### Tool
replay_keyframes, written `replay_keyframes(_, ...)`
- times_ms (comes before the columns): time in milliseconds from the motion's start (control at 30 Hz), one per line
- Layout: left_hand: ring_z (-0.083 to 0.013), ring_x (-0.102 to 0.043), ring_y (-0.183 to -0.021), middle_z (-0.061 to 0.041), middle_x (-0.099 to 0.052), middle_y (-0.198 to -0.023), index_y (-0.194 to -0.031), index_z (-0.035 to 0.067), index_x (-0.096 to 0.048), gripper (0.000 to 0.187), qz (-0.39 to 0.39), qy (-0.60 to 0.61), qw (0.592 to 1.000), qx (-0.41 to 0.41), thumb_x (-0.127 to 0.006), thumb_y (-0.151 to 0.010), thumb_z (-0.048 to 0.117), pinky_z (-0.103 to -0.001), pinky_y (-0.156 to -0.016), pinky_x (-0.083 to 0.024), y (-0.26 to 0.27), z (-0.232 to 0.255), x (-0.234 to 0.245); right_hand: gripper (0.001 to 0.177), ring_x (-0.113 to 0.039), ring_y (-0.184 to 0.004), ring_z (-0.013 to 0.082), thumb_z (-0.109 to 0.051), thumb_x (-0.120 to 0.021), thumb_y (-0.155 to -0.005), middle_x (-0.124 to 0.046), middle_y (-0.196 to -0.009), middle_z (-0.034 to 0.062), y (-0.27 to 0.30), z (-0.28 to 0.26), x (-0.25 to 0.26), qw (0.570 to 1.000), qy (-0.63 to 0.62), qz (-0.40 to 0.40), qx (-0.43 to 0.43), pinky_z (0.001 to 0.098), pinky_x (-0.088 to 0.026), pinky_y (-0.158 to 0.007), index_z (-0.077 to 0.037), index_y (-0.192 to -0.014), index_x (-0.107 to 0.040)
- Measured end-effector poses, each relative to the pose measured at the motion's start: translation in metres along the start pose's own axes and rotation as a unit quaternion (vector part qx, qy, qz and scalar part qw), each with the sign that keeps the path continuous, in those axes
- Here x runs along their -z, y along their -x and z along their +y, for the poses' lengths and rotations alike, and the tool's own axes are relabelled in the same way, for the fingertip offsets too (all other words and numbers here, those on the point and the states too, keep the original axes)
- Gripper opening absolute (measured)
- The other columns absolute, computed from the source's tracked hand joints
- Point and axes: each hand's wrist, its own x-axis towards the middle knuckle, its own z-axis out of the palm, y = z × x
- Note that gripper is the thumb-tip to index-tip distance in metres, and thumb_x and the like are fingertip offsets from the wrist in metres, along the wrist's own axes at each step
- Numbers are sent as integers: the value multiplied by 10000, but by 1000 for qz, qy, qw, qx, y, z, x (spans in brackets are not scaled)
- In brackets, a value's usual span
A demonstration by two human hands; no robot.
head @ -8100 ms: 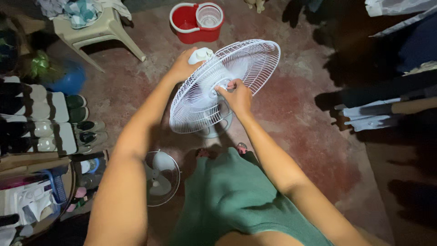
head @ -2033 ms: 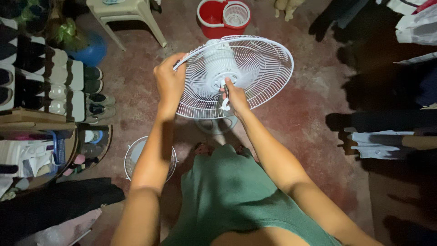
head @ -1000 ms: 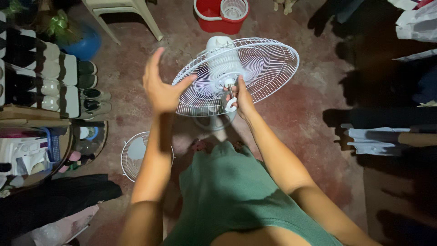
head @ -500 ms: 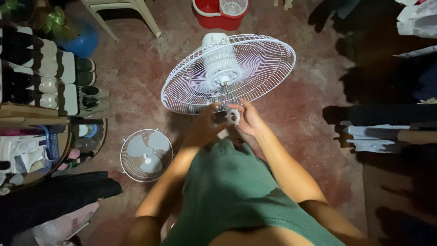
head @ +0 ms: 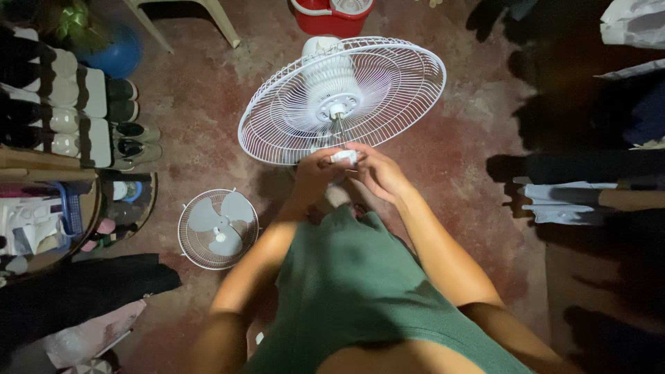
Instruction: The person assembles a white pedestal fan by hand. They attach the front grille, insert the fan blades, secure them with a central cap, and then attach the rear grille, completing the assembly.
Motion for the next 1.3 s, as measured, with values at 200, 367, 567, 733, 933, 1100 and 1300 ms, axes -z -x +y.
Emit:
replay_keyframes(200, -128, -707, -713, -106, -764, -878, -1090, -50, -723, 452, 36, 166, 975, 143, -691, -974, 386, -250, -642, -554, -30, -40, 12, 389, -683, -959, 130, -15, -611, -985, -702, -1179, 112, -9, 22, 13, 976, 189, 90, 68, 264, -578, -849, 36, -1367, -557)
replay_keyframes(367, -130, -649, -579, -118, -751, -829, -1030, 8, -707, 481, 32, 174, 962, 209, -626, -991, 481, -257, -552, -509, -41, -46, 21, 288, -689, -870, 129, -72, -647, -1002, -729, -1037, 101, -18, 27, 24, 951, 268, 122, 95, 258, -587, -796, 69, -1252, -672)
replay_keyframes(567, -122, -676, -702, -108, -775, -924, -1156, 24, -731, 319, 0, 28, 1000, -11, -641, -1007, 292, -251, -654, -531, -26, -26, 22, 356, -722, -903, 160, -93, -634, -997, -732, -1066, 118, -20, 25, 16, 977, 161, 110, 83, 285, -605, -821, 78, -1308, -605)
replay_keyframes(733, -271, -712, -829, -154, -744, -982, -1184, 46, -729, 274, 25, -273, 910, -311, -737, -926, 139, -357, -745, -569, 4, -7, 14, 551, -716, -948, 173, -31, -675, -946, -696, -1076, 133, -15, 37, 4, 976, 106, 141, 124, 308, -613, -846, 21, -1455, -470)
replay_keyframes(933, -320, -698, -799, -152, -718, -984, -1140, 37, -718, 275, 22, -323, 903, -283, -753, -877, 110, -409, -733, -554, -10, 25, 9, 513, -711, -948, 165, 18, -753, -891, -720, -1081, 136, -43, 51, 0, 929, 179, 202, 253, 290, -609, -818, 40, -1313, -462)
replay_keyframes(1100, -322, -703, -929, -104, -715, -1019, -1088, 45, -690, 248, 112, -366, 807, -450, -794, -868, 98, -409, -853, -564, 15, 69, 17, 468, -715, -813, 151, -47, -782, -861, -718, -962, 140, -64, 44, -1, 882, 261, 259, 295, 262, -569, -659, -33, -1120, -392)
replay_keyframes(1300, -350, -508, -1312, -146, -559, -1387, -1373, 62, -558, 759, 291, -414, 772, -385, -957, -764, 274, -523, -1118, -404, 27, 148, 81, 530, -635, -737, 111, -197, -893, -839, -720, -873, 87, -97, 37, -16, 768, 421, 359, 323, 282, -522, -640, -43, -1065, -439)
